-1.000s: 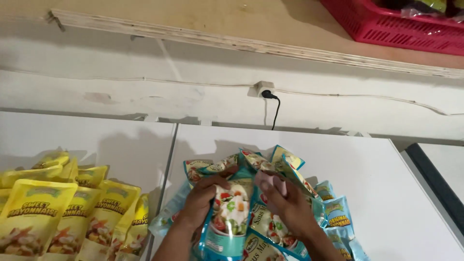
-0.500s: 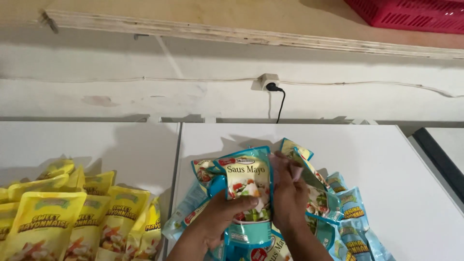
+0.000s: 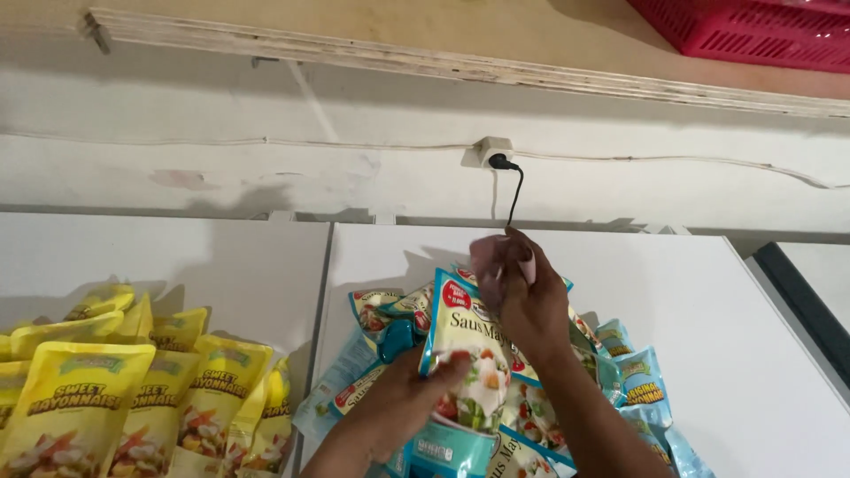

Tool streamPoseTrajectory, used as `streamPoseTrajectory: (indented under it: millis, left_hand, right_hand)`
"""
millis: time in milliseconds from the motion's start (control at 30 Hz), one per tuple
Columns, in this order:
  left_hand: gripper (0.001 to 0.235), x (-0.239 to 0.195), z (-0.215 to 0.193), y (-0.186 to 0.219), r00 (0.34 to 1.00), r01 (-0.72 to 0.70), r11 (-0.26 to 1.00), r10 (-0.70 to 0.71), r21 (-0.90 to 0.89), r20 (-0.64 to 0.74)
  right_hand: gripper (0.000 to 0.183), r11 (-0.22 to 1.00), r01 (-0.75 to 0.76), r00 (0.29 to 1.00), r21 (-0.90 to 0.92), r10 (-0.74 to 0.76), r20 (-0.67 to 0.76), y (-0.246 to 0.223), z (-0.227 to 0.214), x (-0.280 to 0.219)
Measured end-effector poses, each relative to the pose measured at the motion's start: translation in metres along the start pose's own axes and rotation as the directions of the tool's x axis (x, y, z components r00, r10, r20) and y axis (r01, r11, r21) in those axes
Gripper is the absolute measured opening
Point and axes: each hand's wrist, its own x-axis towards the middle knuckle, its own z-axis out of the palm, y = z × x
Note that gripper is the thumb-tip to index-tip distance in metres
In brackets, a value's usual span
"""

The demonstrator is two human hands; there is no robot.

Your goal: Wiping down individual sauce packets with a cloth and organizing them on shelves and in baskets.

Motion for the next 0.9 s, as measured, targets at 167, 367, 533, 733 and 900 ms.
streamPoseTrajectory:
  millis: [167,367,533,733,900]
  left_hand:
    - [0.071,0.016,0.003,0.002,0.968,0.073,0.981,-0.113,-0.181,-0.224]
    - [0.062,0.033,-0.017,-0.003,0.952,-0.025,0.805,-0.163,-0.592,-0.261]
    - [0.061,0.01,-0.005,0.021,0.973,-0.004,0.75,-0.151,-0.661,-0.177]
    - [0.057,0.026,0.006,0.016,0.926,0.097,0.909,-0.232,-0.405,-0.298]
    - [0.065,0.033,-0.023,0.004,0.967,-0.092,0.731,-0.097,-0.677,-0.236]
  right_hand:
    - [0.041,0.717,0.644,0.758,-0.266,-0.549,0.354,-0.018,0.013,-0.045]
    - [0.048,0.842,0.514,0.733,-0.166,-0.33,0.595,-0.056,0.0,-0.113]
    - [0.053,0.983,0.111,0.861,0.147,-0.169,0.48,-0.046,-0.013,-0.07]
    - [0.05,0.685,0.608,0.782,-0.402,-0.429,0.452,-0.037,0.014,-0.071]
    - [0.045,0.852,0.505,0.685,-0.14,-0.296,0.666,-0.067,-0.01,-0.114]
